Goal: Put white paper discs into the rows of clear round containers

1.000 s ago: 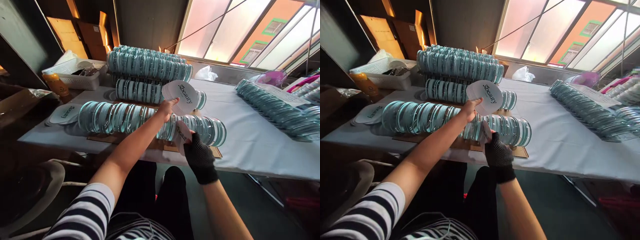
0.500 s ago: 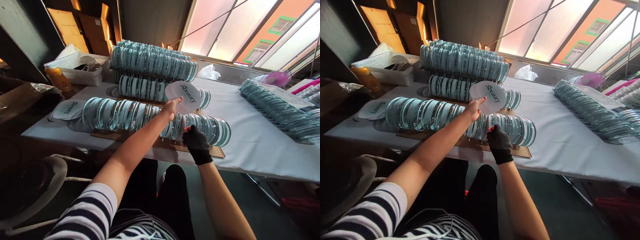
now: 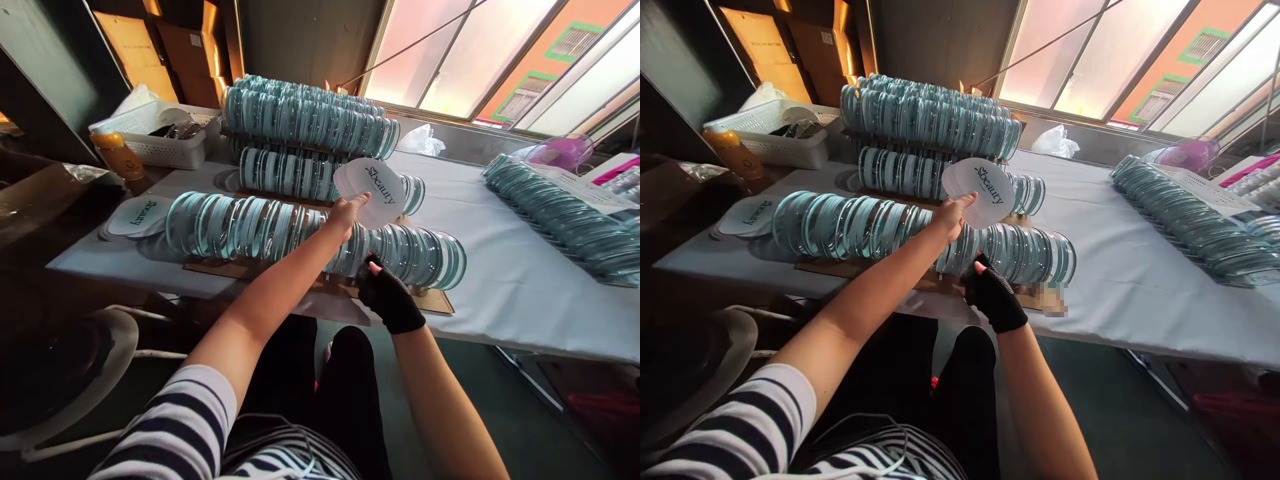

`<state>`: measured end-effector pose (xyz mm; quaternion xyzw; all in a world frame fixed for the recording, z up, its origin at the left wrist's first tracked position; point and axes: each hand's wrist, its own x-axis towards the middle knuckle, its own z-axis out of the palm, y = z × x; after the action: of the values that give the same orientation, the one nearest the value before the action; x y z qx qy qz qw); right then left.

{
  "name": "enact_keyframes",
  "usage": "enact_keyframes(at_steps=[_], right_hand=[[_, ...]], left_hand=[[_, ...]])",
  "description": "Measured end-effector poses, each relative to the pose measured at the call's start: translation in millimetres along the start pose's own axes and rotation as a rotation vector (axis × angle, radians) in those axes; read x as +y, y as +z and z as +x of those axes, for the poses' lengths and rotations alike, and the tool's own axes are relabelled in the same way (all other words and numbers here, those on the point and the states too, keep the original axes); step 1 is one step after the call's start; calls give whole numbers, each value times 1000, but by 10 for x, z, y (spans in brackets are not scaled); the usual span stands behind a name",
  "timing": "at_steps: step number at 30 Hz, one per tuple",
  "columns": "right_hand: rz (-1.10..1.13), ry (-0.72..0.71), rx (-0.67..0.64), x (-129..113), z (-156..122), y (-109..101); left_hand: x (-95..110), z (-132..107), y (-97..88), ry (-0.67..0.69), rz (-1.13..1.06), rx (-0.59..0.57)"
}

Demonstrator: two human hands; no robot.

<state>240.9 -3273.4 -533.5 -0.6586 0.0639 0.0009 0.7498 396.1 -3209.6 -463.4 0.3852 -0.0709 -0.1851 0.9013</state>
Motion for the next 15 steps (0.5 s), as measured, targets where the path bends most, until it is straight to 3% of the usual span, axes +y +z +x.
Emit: enact_keyframes(at_steps=[4,8,11,13,15], right_hand=[[-160,70,-83,-7,-5,-90],[-276,31,18,17,6,-214],[-631,-32,218,-40,3,-251],[-978,-159,437,-173,-30,-294],[-1148,-328,669,-369,-82,-381]], left_hand=[[-62,34,-36,45,-1,-41],[-137,67,-1,78,36,2],[-216,74,77,119,92,-1],[-251,34,124,154,139,1],[-254,-71,144,185,169,-26]])
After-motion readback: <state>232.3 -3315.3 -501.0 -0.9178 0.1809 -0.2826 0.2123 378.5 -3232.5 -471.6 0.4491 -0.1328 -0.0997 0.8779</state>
